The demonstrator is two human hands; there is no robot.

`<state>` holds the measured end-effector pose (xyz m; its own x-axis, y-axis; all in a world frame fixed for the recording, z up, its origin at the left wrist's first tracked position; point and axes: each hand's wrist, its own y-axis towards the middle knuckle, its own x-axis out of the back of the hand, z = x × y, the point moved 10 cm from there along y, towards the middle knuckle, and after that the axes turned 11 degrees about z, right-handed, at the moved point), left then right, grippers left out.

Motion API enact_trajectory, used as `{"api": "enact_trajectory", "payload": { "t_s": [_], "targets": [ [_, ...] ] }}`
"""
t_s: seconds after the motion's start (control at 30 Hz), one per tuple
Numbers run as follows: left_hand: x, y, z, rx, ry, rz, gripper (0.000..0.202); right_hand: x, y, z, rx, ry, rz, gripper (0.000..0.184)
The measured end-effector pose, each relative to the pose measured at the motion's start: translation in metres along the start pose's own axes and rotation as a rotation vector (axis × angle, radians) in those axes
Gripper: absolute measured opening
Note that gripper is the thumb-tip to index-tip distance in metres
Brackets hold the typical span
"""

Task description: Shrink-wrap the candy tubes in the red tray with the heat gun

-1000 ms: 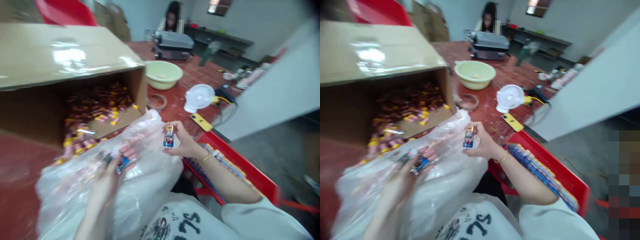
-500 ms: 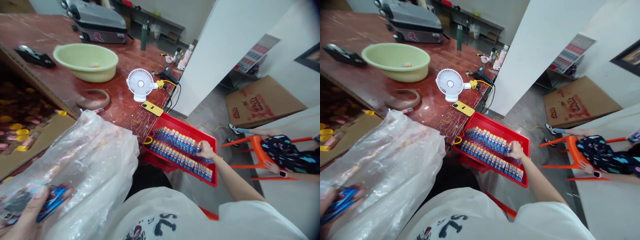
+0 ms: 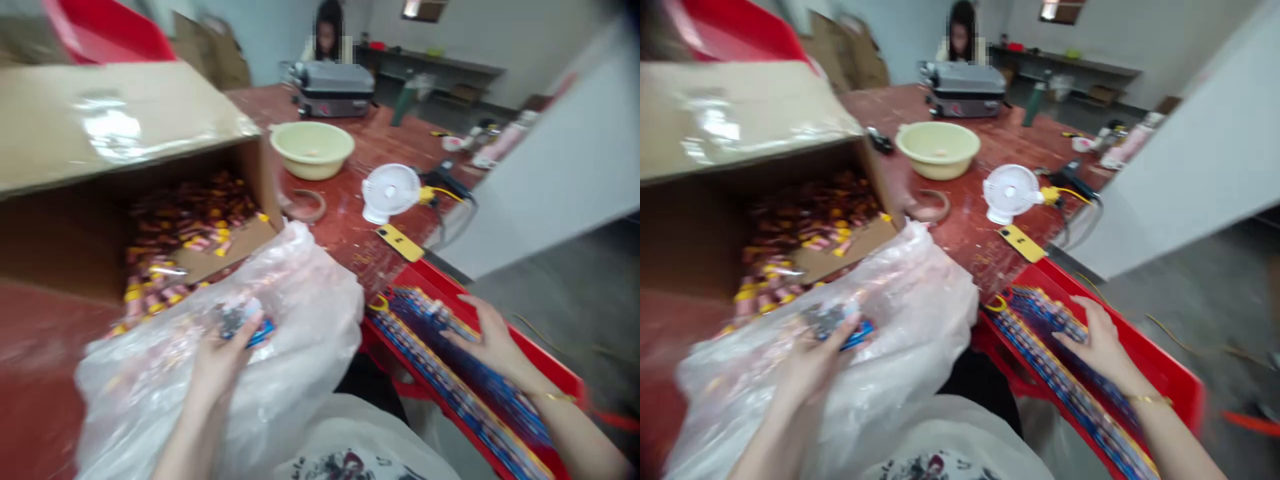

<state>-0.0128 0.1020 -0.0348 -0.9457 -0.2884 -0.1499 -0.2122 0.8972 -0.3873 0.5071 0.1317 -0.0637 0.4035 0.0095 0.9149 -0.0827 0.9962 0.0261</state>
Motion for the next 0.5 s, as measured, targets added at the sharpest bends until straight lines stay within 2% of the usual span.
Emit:
{"api": "enact_trajectory", "payload": {
  "t_s": [0.07,0.1,0.2,0.23,0.3,0.37,0.4,0.5],
  "targets": [
    [0.004,0.0,-0.004,-0.018,-0.032,0.02,0.054,-0.009,0.041,0.089,0.295,0.097,-0.004,0.055],
    [0.009,0.0,-0.005,-0.018,-0.04,0.023,0.053,-0.019,0.06,0.139,0.434,0.147,0.035,0.046],
    [0.029,-0.002,-0.007,-0.024,-0.07,0.009,0.051,-0.05,0.11,0.285,0.759,0.279,0.124,0.026],
    [0.034,-0.003,-0.007,-0.021,-0.082,0.009,0.051,-0.066,0.126,0.331,0.834,0.289,0.173,0.024],
    [0.04,-0.005,-0.006,-0.012,-0.119,0.022,0.05,-0.11,0.155,0.411,0.931,0.21,0.33,0.021],
    [0.04,-0.007,-0.005,0.0,-0.17,0.055,0.05,-0.15,0.18,0.472,0.984,0.157,0.42,0.022],
    [0.04,-0.008,-0.005,-0.001,-0.199,0.072,0.05,-0.168,0.19,0.495,0.99,0.132,0.456,0.022],
    [0.041,-0.011,-0.006,-0.004,-0.256,0.111,0.049,-0.211,0.207,0.535,0.991,0.071,0.541,0.022]
  ]
}}
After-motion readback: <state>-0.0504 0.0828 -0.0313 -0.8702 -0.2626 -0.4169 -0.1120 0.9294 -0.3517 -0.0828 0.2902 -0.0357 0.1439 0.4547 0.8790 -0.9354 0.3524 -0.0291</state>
